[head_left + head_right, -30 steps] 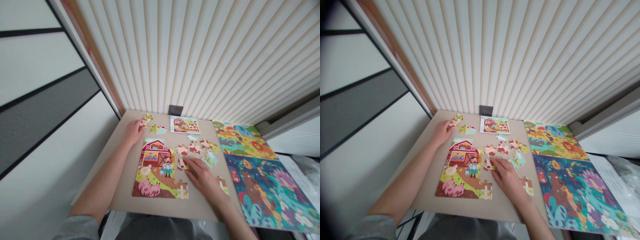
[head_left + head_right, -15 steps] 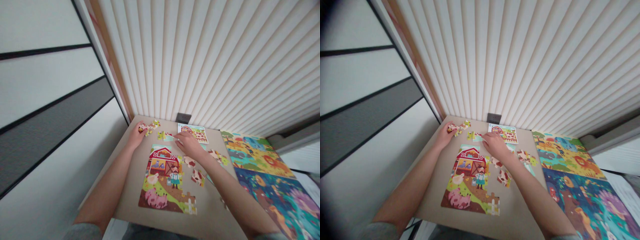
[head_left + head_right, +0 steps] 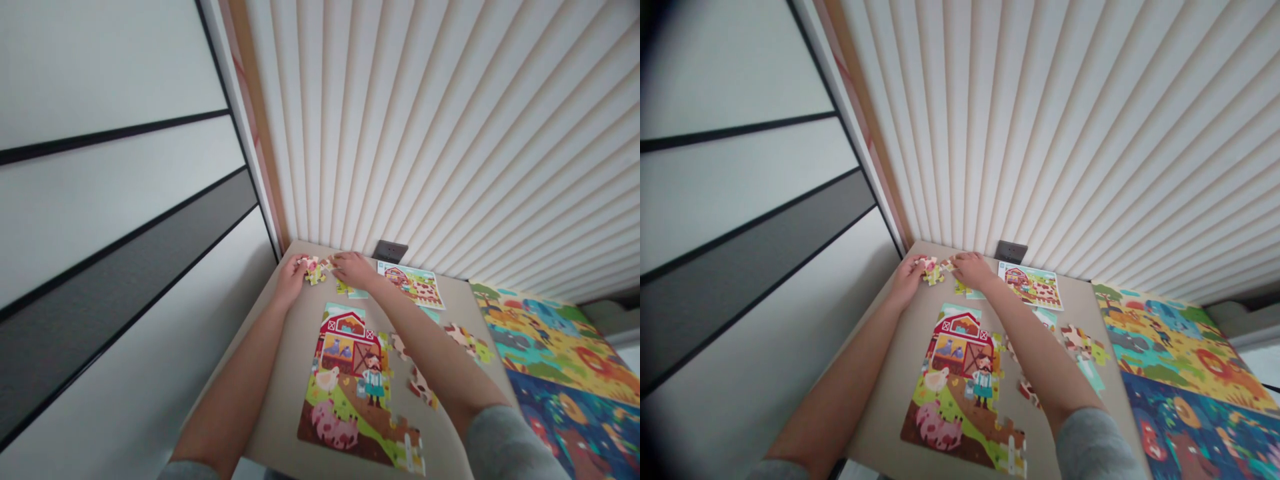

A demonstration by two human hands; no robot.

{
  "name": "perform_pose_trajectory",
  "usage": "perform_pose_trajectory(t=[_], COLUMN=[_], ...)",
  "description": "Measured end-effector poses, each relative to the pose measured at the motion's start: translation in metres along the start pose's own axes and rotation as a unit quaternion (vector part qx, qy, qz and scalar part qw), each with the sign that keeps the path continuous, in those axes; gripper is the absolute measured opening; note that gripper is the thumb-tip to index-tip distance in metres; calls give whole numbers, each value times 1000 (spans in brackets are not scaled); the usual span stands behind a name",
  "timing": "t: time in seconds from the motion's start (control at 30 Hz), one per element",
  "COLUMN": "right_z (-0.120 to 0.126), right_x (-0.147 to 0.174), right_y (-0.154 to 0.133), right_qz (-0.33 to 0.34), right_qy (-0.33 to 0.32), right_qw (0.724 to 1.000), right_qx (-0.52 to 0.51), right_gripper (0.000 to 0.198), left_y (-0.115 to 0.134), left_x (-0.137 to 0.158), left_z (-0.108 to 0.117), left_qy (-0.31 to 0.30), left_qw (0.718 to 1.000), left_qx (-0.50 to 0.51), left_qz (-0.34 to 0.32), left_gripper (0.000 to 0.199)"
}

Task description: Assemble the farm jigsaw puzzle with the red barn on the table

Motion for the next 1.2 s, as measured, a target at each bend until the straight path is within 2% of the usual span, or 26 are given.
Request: perform_pose_trajectory(t=[0.13,0.27,0.5,0.67,0.8,0.9,1.03,1.13,1.2], right_z=[2,2,3,12,15,17,24,20,4], right_x=[7,-2,-14,-1,14,28,68,132,188], right_y=[9,9,1,-9,-20,-21,-12,-9,-14], right_qz=[-7,11,31,35,46,18,-54,-110,-136], right_qy=[6,2,10,34,32,40,87,126,138], right_qw=[1000,999,994,980,966,961,952,937,926], right_qx=[-7,-33,-101,-194,-252,-273,-289,-308,-325], right_gripper=[41,54,41,50,41,33,31,38,48], left_y=[2,9,15,17,22,27,35,40,41], left_x=[0,3,5,4,5,8,12,14,13], left_z=[-6,-15,-25,-26,-27,-33,-43,-46,-46], left_qy=[-20,-51,-77,-83,-89,-108,-145,-147,-137], left_qw=[1000,998,996,995,994,990,981,974,970], left_qx=[9,5,-25,-51,-69,-86,-122,-162,-191], left_qz=[13,23,26,8,-10,-23,-39,-52,-62], left_gripper=[56,57,57,52,53,56,53,47,42])
Point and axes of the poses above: each hand's wrist, its own x-axis away from the middle knuckle, its own z-axis out of the back of the hand, y = z × x, the point moved 10 cm from there along -x, towards the middle knuckle, and after that the axes turned 14 degrees about -y, right-handed, at the moved point
